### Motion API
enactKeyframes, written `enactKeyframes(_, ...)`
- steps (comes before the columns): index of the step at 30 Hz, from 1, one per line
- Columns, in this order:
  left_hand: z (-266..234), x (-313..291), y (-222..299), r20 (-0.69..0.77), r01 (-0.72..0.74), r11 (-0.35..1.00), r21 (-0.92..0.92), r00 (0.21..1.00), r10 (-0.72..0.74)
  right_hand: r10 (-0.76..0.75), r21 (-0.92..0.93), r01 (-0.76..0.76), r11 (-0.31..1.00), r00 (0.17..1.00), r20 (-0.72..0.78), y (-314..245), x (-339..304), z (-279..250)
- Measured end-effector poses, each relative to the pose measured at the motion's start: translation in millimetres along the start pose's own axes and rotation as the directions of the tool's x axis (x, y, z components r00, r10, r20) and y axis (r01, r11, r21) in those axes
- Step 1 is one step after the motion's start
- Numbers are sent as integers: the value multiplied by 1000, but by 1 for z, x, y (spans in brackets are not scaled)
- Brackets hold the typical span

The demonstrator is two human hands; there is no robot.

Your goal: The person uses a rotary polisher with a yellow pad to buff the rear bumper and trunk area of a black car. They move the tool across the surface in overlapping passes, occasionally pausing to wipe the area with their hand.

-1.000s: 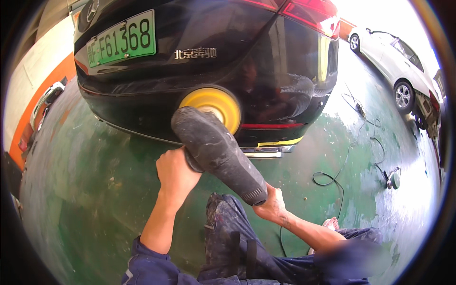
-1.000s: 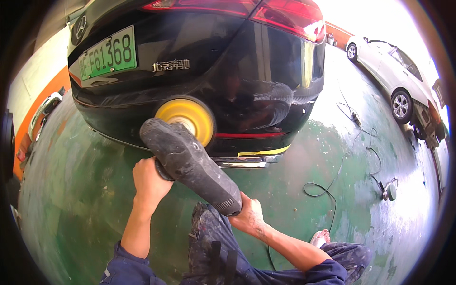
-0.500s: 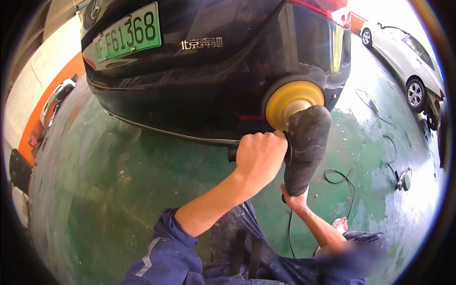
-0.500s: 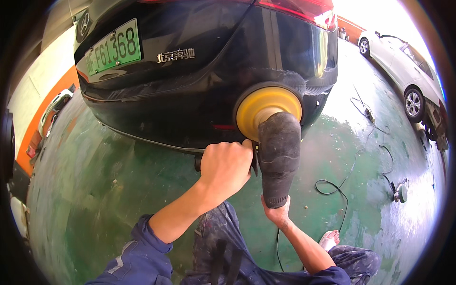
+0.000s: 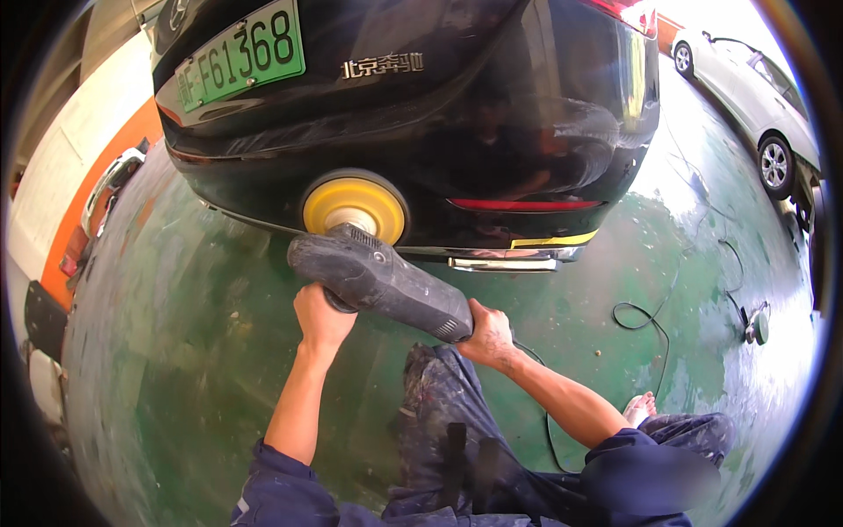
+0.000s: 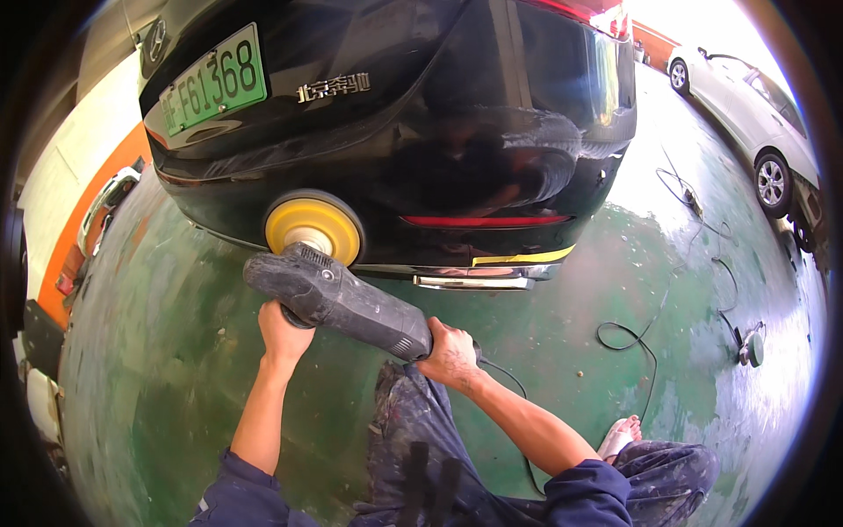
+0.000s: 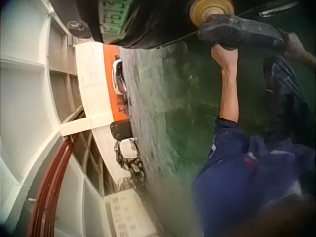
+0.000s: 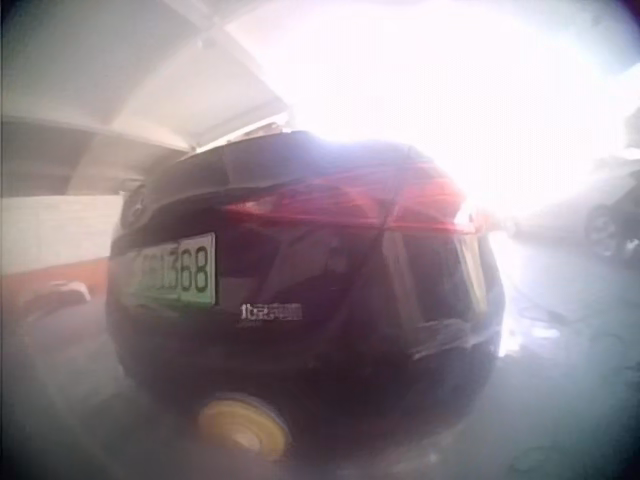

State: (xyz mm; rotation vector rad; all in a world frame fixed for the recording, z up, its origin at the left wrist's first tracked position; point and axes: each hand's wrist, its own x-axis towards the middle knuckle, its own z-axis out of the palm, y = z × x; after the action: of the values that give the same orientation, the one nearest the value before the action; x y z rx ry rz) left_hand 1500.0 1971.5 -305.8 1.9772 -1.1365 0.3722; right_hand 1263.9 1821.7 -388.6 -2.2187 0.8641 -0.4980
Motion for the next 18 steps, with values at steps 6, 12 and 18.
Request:
enactKeyframes(6,9,7,52,58,-60,996,-59,996,64,104,64,-100,993,992,-67,17,-23,-21)
enactKeyframes(12,49,9,110,225,-271,962,-15,937,267,79,231,-18,973,964,-255,84,-53,-32)
enactKeyframes(18,52,-7,55,144,-54,994,-97,987,68,44,100,-17,995,962,-269,57,-35,-19)
